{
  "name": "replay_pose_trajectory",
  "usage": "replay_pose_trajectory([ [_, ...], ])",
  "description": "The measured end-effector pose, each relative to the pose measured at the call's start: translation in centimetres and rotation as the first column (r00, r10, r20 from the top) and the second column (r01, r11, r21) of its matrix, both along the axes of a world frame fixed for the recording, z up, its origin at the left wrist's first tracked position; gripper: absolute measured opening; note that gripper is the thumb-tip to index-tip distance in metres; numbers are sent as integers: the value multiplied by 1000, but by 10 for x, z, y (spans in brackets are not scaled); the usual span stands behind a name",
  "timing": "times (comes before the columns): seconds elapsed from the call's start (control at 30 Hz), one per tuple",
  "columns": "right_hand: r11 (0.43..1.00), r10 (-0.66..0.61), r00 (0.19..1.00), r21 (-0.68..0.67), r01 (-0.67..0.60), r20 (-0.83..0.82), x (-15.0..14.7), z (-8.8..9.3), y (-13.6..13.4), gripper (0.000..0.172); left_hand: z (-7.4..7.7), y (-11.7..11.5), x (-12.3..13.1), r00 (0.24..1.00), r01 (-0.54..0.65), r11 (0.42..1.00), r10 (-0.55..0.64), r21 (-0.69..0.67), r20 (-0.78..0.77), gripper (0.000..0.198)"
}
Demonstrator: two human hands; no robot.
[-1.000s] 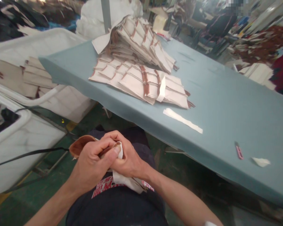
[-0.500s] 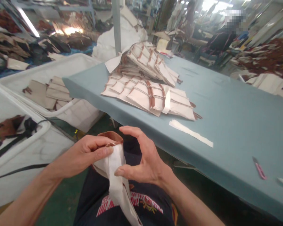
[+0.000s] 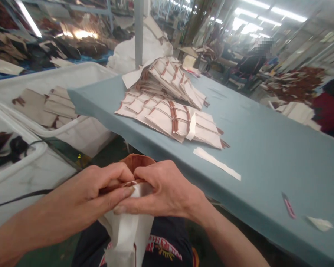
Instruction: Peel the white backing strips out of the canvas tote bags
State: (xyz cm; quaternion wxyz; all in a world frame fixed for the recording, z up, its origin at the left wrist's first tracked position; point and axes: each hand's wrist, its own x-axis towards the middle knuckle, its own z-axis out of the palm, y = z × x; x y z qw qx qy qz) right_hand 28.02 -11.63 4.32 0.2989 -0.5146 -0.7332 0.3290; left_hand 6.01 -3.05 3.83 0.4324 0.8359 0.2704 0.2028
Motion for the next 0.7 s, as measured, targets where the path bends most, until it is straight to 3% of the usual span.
replay_pose_trajectory([
  [0.1, 996, 31, 996, -79, -38, -88, 2, 1, -2, 59, -3, -1, 0, 992, 117, 992, -119, -48, -46, 15],
  [0.23, 975, 48, 937, -187, -119, -345, 4, -3, 0, 63, -5, -8, -2, 998, 54, 993, -56, 104, 15, 12],
  [0.43, 893, -44, 759, -365, -261, -650, -1, -10, -3, 69, -4, -20, -4, 994, 11, 948, -46, 317, 104, 18],
  [0.57, 853, -104, 626, -393, -344, -773, -6, -18, -6, 71, -7, -21, -7, 984, 10, 887, -90, 461, 152, 16],
  [0.7, 877, -159, 592, -389, -283, -790, -13, -30, -7, 81, -15, -18, -7, 953, 124, 791, -264, 599, 150, 27],
])
